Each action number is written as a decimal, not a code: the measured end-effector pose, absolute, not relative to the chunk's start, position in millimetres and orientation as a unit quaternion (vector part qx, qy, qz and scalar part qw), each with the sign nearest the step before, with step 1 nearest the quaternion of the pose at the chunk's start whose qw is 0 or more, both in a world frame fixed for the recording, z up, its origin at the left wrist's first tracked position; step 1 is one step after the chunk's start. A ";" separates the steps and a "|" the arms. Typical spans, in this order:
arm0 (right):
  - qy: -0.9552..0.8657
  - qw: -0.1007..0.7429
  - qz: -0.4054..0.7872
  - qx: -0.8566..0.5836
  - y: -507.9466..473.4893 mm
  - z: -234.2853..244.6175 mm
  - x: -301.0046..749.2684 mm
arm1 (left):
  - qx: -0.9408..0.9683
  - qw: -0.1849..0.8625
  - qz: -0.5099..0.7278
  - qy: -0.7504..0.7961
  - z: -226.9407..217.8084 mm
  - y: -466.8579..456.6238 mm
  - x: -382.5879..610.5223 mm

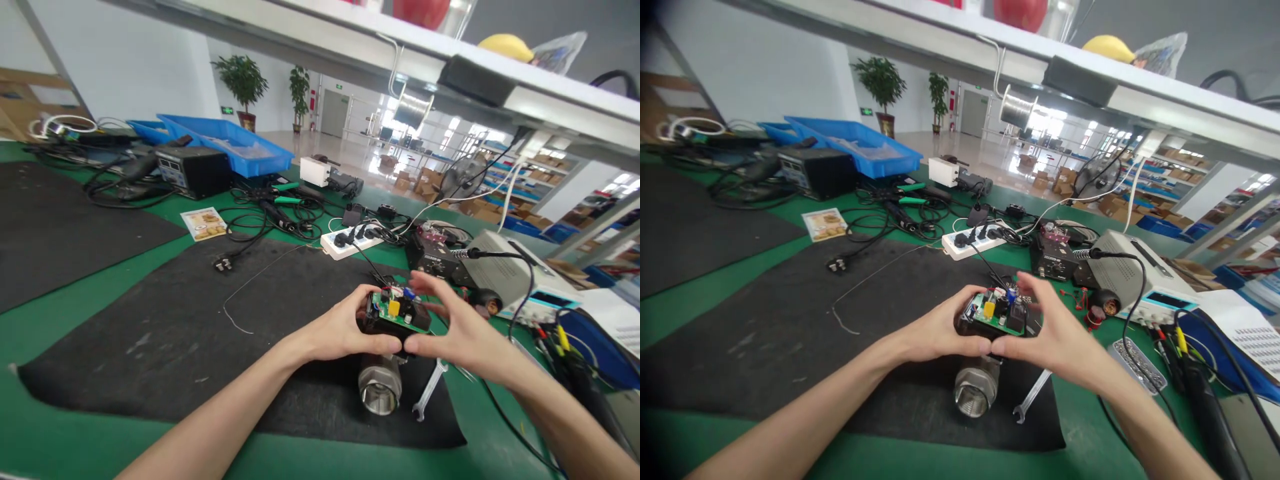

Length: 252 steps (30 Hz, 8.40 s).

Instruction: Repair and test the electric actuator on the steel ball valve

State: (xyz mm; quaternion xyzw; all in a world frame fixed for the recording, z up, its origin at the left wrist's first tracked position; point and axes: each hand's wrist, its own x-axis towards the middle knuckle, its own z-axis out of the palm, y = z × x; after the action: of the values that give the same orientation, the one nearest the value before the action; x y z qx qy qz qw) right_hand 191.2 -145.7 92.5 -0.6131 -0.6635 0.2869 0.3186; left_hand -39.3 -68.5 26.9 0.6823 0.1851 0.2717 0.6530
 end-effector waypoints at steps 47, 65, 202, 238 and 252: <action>-0.574 0.512 0.409 -0.491 -154.9 37.3 168.4 | 0.940 0.237 0.086 0.229 141.7 -69.5 -22.8; -0.583 0.504 0.393 -0.501 -158.6 33.8 170.5 | 0.944 0.205 0.116 0.232 139.4 -82.3 -23.2; -0.493 0.533 0.521 -0.450 -118.8 18.5 181.5 | 0.844 0.367 0.120 0.373 114.1 -42.9 -0.2; -0.476 0.540 0.549 -0.424 -119.4 18.7 179.5 | 0.807 0.421 0.105 0.400 115.6 -42.1 5.7; -0.491 0.533 0.540 -0.428 -120.6 18.9 180.0 | 0.797 0.442 0.106 0.397 117.2 -46.9 8.1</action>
State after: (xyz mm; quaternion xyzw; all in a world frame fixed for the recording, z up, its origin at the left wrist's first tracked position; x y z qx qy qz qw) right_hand 180.0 -120.6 18.9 -0.4279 -0.4908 0.5399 0.5335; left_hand 8.1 -46.9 117.2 0.7973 0.3972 0.1065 0.4418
